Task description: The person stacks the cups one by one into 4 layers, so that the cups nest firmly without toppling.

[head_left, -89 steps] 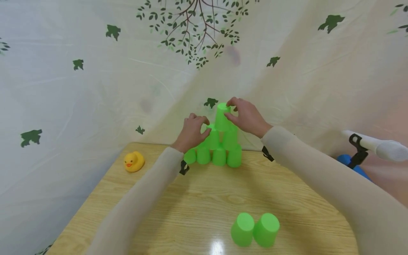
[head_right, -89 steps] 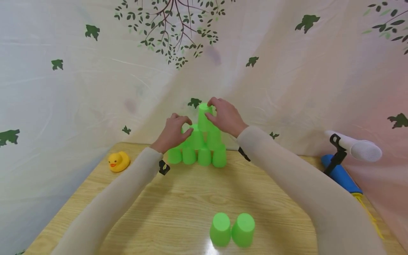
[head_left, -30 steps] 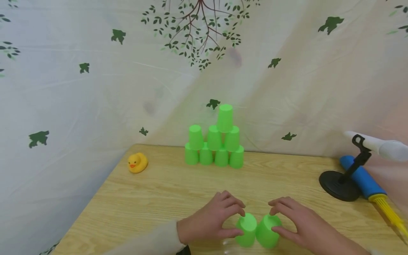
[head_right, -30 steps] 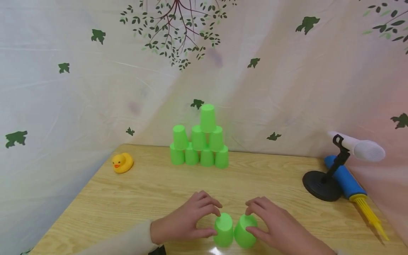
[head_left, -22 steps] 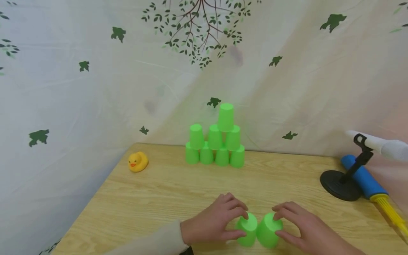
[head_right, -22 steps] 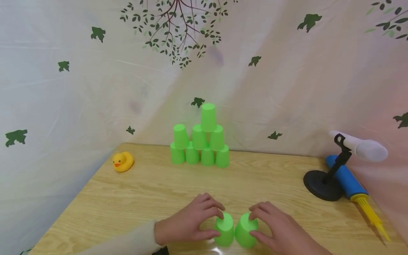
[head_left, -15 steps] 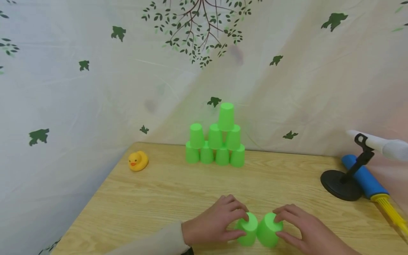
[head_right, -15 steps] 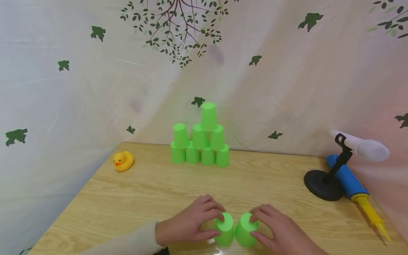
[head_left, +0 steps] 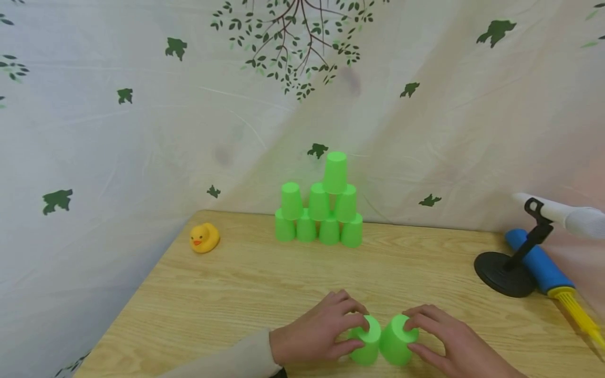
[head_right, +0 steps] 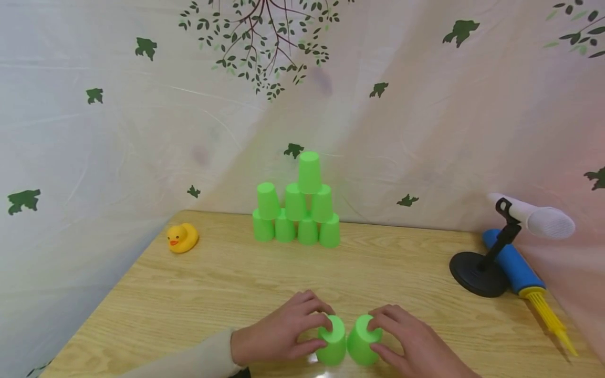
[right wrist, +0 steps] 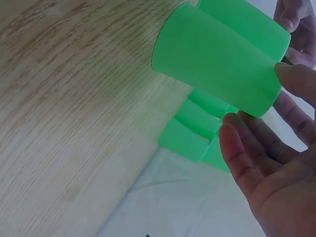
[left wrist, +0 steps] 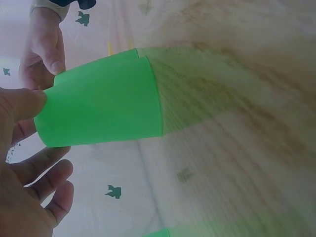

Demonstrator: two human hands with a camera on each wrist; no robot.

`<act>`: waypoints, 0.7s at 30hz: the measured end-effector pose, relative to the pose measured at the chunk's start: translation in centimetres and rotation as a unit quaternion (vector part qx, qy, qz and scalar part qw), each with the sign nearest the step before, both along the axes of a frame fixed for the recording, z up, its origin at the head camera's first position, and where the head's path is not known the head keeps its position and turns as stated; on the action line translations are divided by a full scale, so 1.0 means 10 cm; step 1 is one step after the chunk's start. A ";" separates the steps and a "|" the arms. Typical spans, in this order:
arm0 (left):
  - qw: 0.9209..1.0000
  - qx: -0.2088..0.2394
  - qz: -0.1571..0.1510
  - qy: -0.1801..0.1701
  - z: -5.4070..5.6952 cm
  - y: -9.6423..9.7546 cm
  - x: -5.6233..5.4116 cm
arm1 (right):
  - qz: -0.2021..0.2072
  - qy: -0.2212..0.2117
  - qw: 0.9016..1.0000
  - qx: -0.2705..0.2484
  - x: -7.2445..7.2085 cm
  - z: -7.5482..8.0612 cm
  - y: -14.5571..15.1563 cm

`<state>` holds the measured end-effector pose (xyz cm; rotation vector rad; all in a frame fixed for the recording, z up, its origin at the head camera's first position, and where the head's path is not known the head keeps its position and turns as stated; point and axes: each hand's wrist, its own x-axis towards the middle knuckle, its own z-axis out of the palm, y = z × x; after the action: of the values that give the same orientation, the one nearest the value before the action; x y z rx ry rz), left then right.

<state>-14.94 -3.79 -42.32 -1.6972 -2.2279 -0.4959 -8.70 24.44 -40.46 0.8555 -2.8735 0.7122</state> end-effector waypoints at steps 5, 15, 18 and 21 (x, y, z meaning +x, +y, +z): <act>0.999 0.006 0.016 -0.032 0.01 -0.11 -0.01 | -0.003 -0.009 1.000 -0.002 0.00 0.00 -0.01; 0.992 0.057 0.076 -0.079 0.23 -0.46 -0.12 | 0.000 0.086 0.996 -0.032 0.00 0.06 -0.15; 0.990 0.083 0.088 -0.069 0.29 -0.56 -0.19 | 0.007 0.115 0.992 -0.042 -0.05 0.08 -0.20; 0.988 0.108 0.099 -0.050 0.36 -0.66 -0.26 | 0.029 0.138 0.988 -0.061 -0.12 0.11 -0.24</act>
<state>-17.54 -10.38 -38.71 -1.3553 -2.2855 -0.7558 -9.93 22.04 -39.40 0.9423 -2.5450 0.7043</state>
